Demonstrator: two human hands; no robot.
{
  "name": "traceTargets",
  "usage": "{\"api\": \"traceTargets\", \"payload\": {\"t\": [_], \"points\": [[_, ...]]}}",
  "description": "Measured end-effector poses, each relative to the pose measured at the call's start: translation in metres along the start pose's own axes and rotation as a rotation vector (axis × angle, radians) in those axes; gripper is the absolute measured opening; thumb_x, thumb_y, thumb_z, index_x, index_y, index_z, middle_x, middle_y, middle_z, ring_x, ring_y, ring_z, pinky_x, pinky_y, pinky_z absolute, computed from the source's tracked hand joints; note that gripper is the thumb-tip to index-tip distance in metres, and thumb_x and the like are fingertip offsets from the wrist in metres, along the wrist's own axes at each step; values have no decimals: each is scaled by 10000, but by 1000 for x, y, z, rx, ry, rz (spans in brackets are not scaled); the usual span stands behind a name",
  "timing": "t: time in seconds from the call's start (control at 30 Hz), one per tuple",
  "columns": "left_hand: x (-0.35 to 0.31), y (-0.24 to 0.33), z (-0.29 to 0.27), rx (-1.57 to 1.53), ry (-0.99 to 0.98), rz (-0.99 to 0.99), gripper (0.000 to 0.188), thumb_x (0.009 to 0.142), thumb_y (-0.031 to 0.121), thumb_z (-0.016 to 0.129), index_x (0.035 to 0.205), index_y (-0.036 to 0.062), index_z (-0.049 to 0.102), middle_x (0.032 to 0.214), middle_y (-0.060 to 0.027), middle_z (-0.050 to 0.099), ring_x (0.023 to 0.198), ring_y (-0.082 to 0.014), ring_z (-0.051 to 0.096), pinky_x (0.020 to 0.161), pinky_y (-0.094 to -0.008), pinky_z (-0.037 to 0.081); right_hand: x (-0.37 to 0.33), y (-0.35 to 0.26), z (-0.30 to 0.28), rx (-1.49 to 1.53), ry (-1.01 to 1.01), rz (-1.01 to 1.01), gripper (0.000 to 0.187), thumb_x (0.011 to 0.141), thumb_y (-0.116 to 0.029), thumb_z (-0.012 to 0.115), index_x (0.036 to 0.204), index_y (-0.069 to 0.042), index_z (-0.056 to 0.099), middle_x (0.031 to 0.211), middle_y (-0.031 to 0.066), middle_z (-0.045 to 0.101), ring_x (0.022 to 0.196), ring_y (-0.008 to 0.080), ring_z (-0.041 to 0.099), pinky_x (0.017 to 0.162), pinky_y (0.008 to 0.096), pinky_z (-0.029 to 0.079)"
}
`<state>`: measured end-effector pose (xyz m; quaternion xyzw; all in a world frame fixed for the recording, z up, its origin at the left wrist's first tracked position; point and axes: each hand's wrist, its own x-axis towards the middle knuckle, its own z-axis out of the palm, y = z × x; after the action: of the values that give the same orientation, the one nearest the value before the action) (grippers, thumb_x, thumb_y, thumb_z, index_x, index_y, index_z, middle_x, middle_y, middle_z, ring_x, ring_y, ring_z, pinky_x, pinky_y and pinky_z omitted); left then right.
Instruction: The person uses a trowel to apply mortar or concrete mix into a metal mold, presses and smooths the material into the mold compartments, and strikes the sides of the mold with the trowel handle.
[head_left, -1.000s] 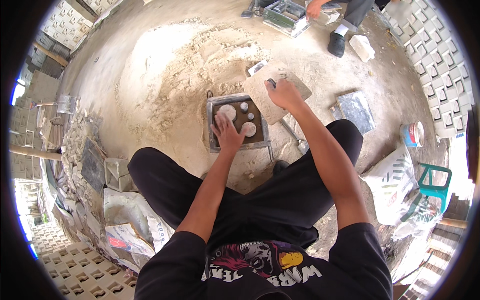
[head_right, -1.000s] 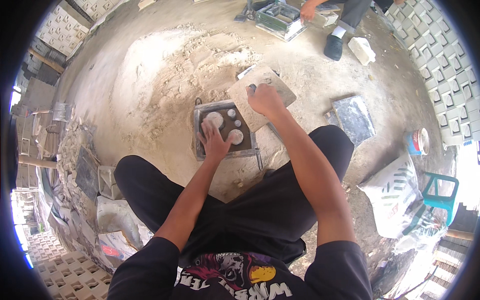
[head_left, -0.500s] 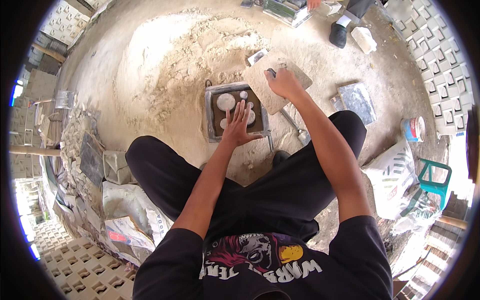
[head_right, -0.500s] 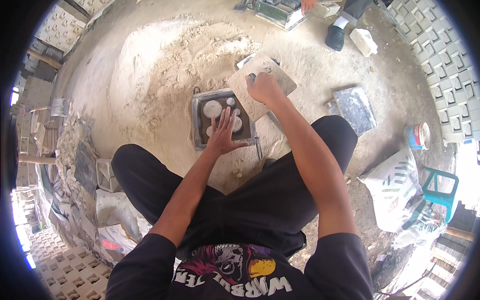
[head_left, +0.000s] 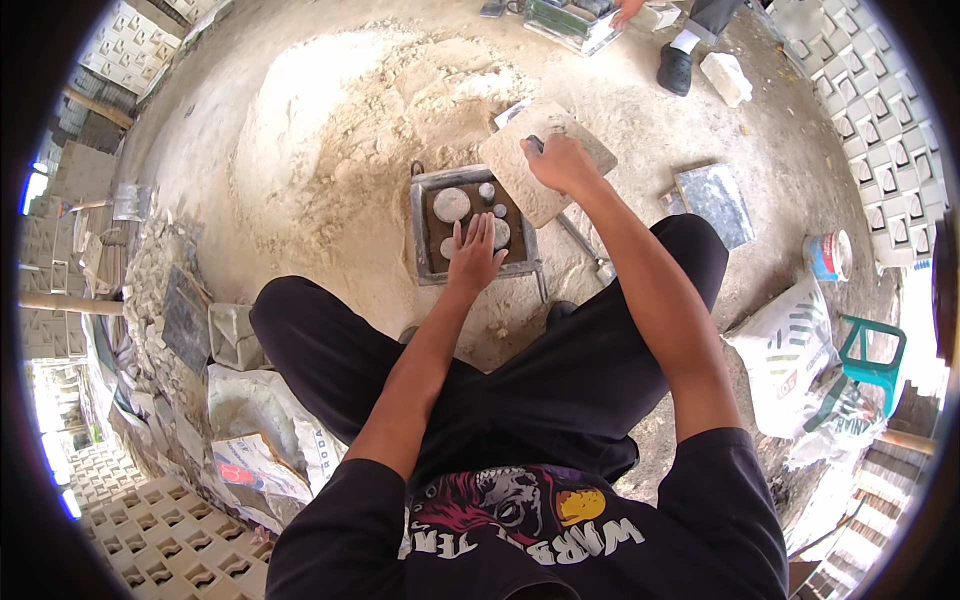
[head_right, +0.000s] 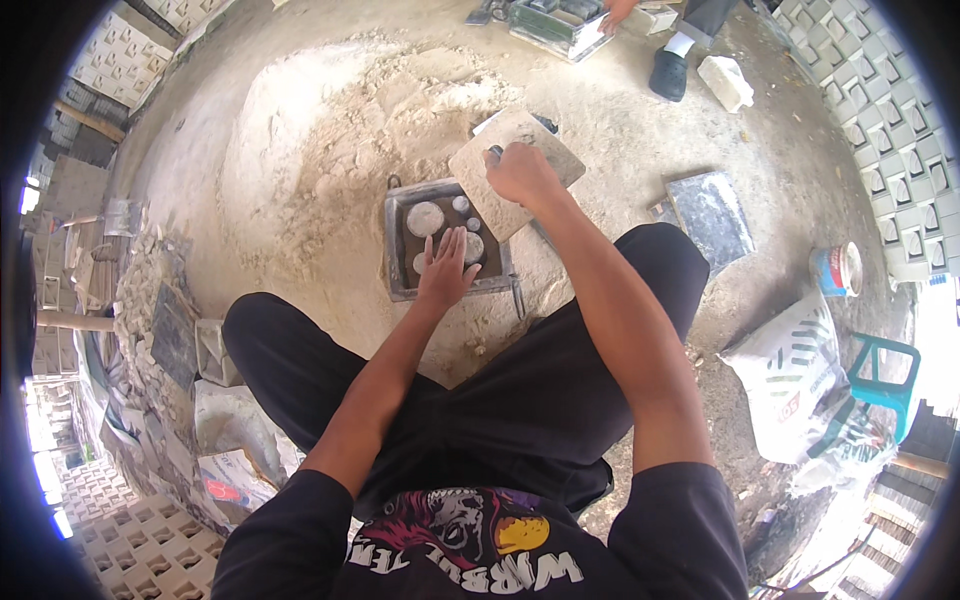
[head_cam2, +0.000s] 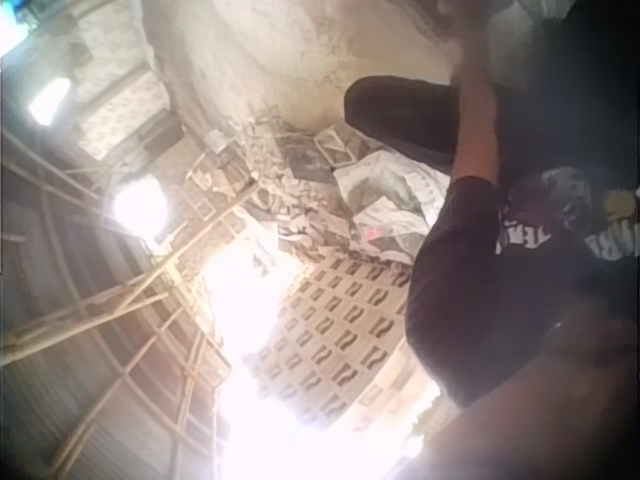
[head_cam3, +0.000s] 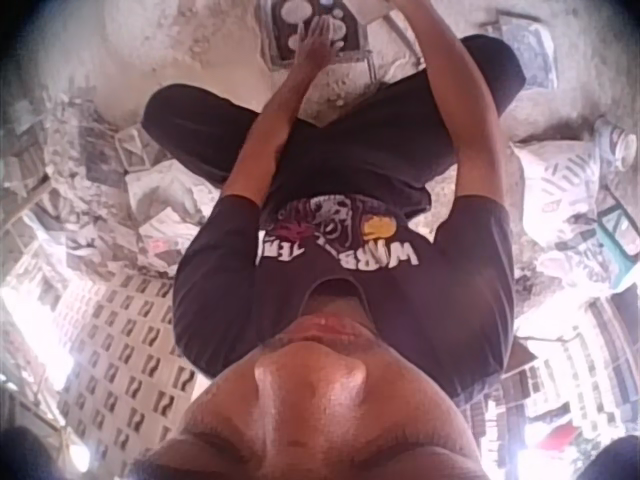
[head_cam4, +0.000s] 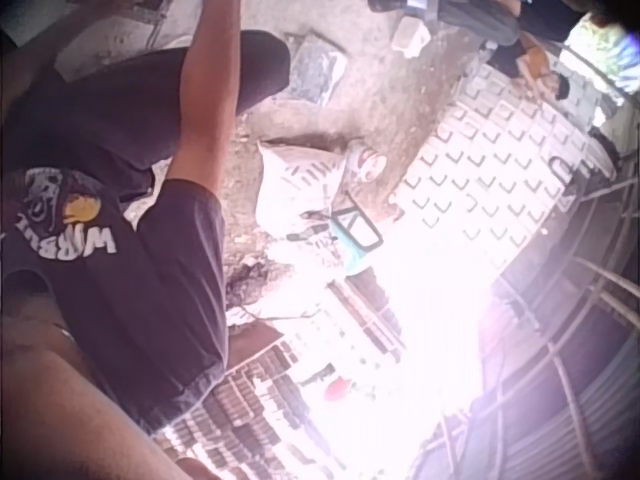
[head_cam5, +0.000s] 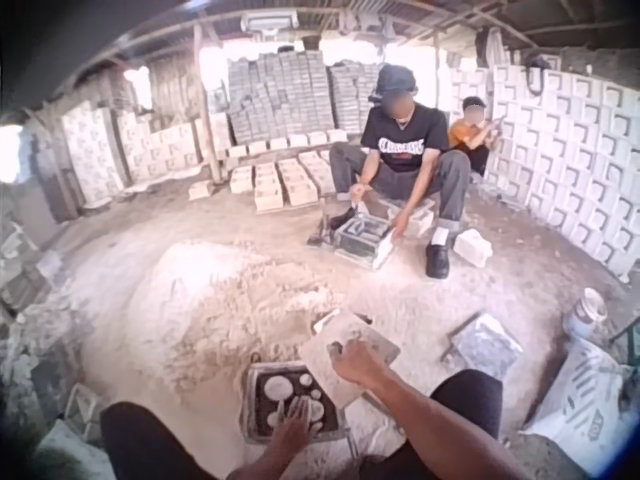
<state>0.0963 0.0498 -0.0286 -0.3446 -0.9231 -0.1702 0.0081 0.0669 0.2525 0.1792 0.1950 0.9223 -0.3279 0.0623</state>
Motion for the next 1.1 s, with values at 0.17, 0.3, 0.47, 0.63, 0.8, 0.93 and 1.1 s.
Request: {"api": "traceTargets", "payload": {"t": [0.17,0.3,0.47,0.63,0.8,0.93,1.1], "points": [[6,4,5,-186,-41,-108,709,821,333,666,1360,-20,369,1326,-179,464,1242,-315,440,1051,-457,306,0,8,4,-30,73,-35,529,901,-385,533,931,137,615,866,316,645,730,384,671,705,446,527],[10,8,-7,-145,-80,-114,680,788,321,706,1309,-10,420,1268,-166,496,1196,-313,474,1010,-455,343,4,20,6,-81,56,-48,634,899,-482,483,937,134,628,901,339,630,908,454,627,854,473,488],[9,8,-12,-133,-65,-126,629,768,319,717,1257,23,455,1212,-139,523,1175,-320,481,969,-463,357,4,18,3,-22,51,-28,546,898,-408,529,927,129,622,913,334,632,863,444,642,788,470,512],[15,-9,-23,-214,8,-55,601,793,333,694,1249,16,466,1211,-149,533,1177,-323,482,959,-456,358,9,25,5,-30,56,4,565,898,-426,515,931,127,624,926,341,627,916,462,621,832,483,489],[29,-53,-34,-352,294,-357,614,851,324,625,1334,16,404,1345,-201,440,1283,-361,382,1047,-514,275,9,13,11,36,73,-13,577,897,-428,513,935,137,621,940,354,618,951,467,609,858,483,478],[23,-51,-38,-258,334,-429,699,897,390,547,1425,9,293,1470,-212,307,1369,-364,279,1112,-508,207,21,23,17,-42,116,-38,588,901,-432,504,928,144,619,910,350,624,899,463,624,835,479,491],[-17,-49,-15,98,-18,-482,751,928,484,421,1475,27,186,1554,-163,123,1437,-315,123,1120,-581,112,15,2,15,30,-15,41,600,901,-443,496,933,144,620,924,353,622,923,469,616,849,483,485]]}}
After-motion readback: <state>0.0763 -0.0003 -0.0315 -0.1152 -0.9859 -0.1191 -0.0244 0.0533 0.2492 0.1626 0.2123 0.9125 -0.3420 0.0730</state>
